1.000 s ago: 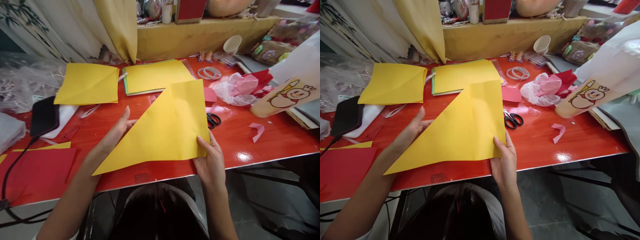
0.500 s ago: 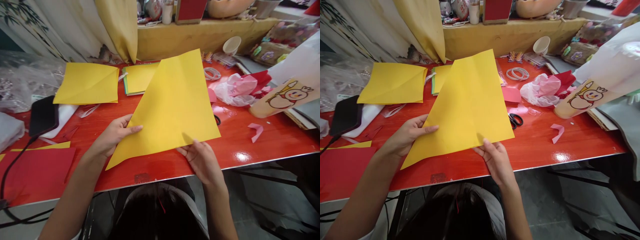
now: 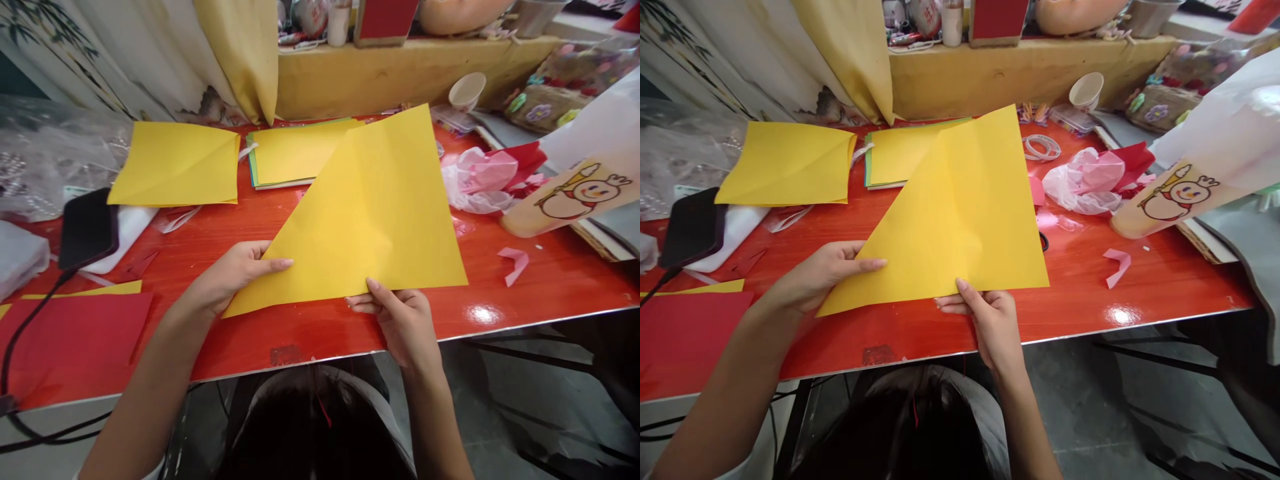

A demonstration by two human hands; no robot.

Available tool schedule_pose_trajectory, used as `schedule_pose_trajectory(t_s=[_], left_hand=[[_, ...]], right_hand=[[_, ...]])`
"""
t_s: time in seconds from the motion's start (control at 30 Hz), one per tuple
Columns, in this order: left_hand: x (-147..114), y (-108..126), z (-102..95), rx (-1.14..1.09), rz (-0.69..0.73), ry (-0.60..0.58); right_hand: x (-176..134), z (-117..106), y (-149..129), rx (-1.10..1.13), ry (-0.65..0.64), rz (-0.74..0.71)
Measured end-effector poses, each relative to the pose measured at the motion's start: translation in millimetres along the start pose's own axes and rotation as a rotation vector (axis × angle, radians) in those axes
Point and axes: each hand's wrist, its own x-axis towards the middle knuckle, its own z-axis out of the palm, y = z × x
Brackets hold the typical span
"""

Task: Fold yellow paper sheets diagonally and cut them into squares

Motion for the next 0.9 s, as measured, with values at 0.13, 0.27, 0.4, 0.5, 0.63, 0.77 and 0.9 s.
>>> schedule_pose_trajectory(t_s=[0.13,0.27,0.4,0.5,0.63,0.77,0.9], left_hand=[[0,-1,2.4,-0.022,0.034,0.019],[0,-2,4.3,-0.010,0.072,0.015],[0,-3,3.5,0.021,0.084,0.025],[-1,-3,3.2,0.027,0.090,0.013],[-1,-3,2.9,0.028,0.103,-0.011],[0,-3,4.1,0.154,0.169,0.037],[-15,-9,17.8,0.631,0.823,0.574]], right_hand=[[-2,1,0,-0.007,-0.007,-0.012],[-3,2,1,-0.083,-0.042,0.011],[-2,1,2,-0.115,-0.034,-0.008],[-1,1,3,-0.117,-0.032,-0.016],[-2,1,2,-0.112,-0.028,-0.006],[-2,2,3,-0.107,0.006,0.000],[-1,1,7,-0.067,0.027,-0.042]])
